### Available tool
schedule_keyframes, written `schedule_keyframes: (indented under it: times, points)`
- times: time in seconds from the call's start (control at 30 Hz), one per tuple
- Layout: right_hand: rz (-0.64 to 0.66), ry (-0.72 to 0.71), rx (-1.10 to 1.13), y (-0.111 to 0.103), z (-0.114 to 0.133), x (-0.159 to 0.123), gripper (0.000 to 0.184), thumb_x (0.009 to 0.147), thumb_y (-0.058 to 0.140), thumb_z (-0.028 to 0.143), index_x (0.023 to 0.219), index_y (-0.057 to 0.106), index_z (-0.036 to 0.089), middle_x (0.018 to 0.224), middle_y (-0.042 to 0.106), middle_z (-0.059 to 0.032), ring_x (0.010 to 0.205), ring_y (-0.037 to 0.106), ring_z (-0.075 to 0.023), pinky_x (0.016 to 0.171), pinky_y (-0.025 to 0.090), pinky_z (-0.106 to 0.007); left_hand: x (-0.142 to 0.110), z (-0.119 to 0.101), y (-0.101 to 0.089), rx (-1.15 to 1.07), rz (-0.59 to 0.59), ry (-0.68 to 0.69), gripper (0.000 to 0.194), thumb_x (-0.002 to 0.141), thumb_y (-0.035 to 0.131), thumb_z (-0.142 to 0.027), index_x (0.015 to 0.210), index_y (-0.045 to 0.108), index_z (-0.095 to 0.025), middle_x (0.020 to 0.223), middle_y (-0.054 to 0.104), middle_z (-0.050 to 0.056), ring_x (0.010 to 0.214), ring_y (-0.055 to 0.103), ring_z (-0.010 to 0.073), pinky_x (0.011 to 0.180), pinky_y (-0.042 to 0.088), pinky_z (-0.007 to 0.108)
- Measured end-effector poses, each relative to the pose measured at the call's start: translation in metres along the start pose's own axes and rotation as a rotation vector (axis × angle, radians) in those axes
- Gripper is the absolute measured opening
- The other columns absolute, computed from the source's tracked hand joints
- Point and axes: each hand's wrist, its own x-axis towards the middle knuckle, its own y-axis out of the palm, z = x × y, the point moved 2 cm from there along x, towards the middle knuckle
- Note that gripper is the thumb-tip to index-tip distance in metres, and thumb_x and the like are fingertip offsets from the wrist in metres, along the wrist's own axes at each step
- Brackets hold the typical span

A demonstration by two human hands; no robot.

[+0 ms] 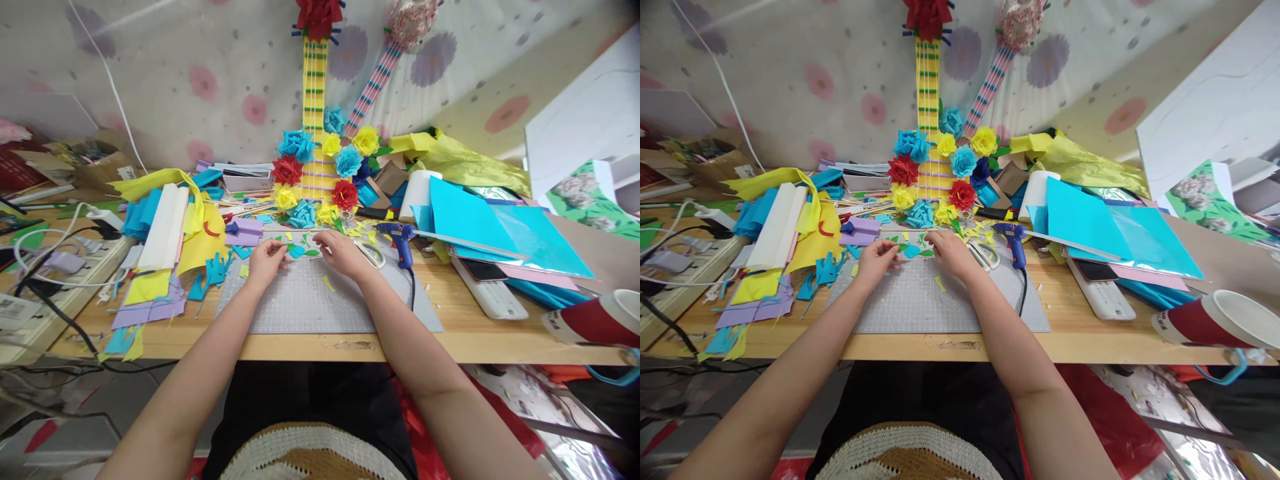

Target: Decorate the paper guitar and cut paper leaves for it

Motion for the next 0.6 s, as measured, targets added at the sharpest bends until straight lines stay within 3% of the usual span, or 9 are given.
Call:
schedule_keyframes:
  times: [0.37,0.6]
  points:
    - [-0.096,0.010,0.060,0.003,-0.002,-0.002,0.028,0.084,0.037,0.013,0.105,0.055,0.018,0.096,0.063,-0.0084,0.092,0.052,-0.0183,0.084,0.037,-0.032,0.001,0.000,0.000,-0.020,-0.003,-0.007,0.026,0.059,0.068,-0.032,0.074,0.056,-0.015,0.060,0.058,-0.001,0.049,0.058,0.0120,0.040,0.048,0.023]
    - [-0.154,0.248,0.311,0.014,-0.010,0.000,0.020,0.083,0.045,0.027,0.093,0.060,0.018,0.092,0.063,-0.0063,0.080,0.057,-0.0147,0.075,0.042,-0.027,-0.001,-0.003,0.000,-0.017,-0.004,-0.007,0.027,0.059,0.068,-0.033,0.074,0.056,-0.014,0.059,0.057,-0.002,0.049,0.058,0.0114,0.040,0.048,0.022]
